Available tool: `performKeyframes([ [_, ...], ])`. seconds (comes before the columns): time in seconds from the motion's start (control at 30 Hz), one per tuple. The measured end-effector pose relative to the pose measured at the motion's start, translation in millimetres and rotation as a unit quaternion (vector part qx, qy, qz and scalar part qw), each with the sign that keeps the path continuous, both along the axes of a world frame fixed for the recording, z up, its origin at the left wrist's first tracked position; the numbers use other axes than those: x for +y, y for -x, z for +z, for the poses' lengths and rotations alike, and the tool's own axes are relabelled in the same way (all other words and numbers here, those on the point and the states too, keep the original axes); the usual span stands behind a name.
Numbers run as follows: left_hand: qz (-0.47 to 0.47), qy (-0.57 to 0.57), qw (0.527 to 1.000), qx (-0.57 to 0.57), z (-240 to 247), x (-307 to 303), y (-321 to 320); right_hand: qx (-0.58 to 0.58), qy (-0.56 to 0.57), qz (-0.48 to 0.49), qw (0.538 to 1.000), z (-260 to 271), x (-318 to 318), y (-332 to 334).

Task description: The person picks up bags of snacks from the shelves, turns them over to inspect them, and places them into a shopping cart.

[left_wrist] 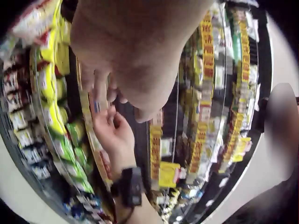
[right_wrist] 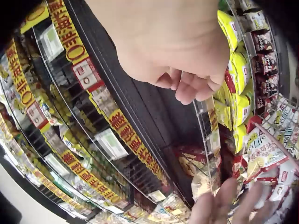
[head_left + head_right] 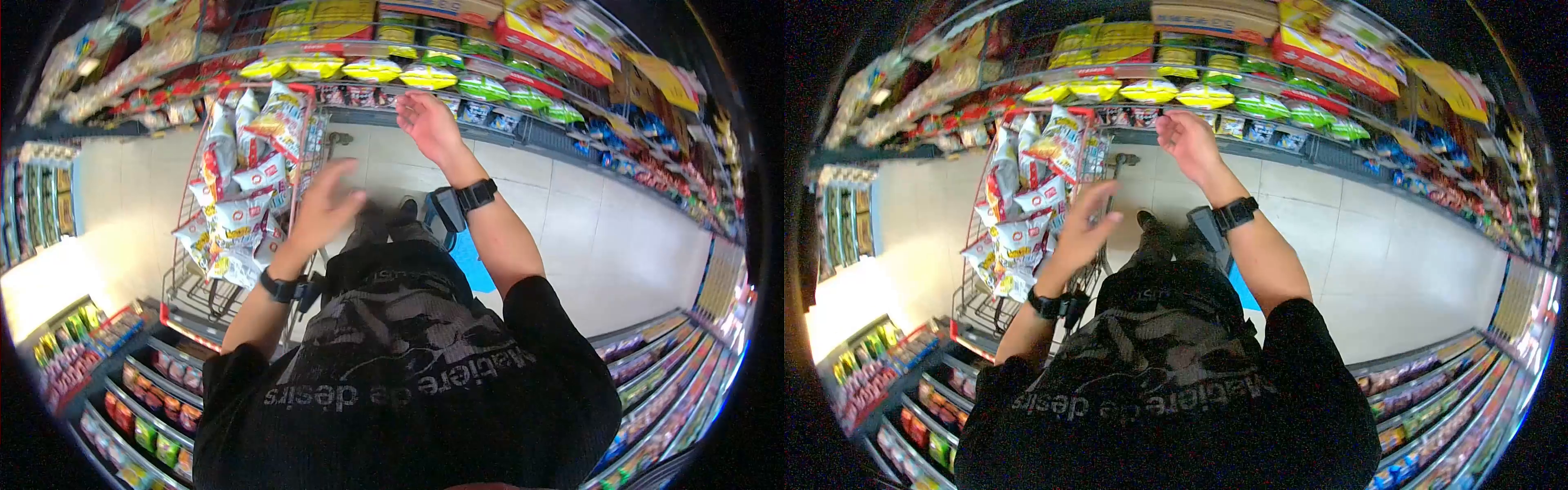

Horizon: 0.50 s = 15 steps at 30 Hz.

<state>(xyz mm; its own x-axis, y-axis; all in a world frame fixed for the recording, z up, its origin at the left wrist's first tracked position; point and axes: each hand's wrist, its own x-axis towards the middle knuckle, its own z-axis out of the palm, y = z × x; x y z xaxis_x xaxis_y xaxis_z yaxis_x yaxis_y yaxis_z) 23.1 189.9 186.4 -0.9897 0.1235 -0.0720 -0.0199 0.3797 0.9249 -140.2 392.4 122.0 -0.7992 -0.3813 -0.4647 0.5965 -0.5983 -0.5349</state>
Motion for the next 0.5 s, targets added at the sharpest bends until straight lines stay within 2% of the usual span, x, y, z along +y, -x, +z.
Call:
performKeyframes([
  [0.1,-0.167,-0.074,0.979,-0.092,17,85,28,-0.010,0.049,-0.066,0.997,-18,35,13],
  [0.2,-0.208,-0.177,0.944,-0.185,16,150,43,-0.037,0.065,-0.143,0.987,-15,72,17],
  [0.3,-0.179,-0.119,0.955,-0.205,24,195,50,-0.065,0.122,-0.207,0.969,-22,103,25],
  [0.4,-0.168,-0.044,0.984,-0.035,2,223,55,-0.074,0.162,-0.231,0.957,-26,123,28],
  [0.43,-0.170,-0.053,0.984,-0.016,0,230,58,-0.081,0.167,-0.241,0.953,-23,131,31],
  [0.5,-0.174,-0.062,0.981,-0.058,4,239,59,-0.071,0.172,-0.258,0.948,-20,145,39],
])
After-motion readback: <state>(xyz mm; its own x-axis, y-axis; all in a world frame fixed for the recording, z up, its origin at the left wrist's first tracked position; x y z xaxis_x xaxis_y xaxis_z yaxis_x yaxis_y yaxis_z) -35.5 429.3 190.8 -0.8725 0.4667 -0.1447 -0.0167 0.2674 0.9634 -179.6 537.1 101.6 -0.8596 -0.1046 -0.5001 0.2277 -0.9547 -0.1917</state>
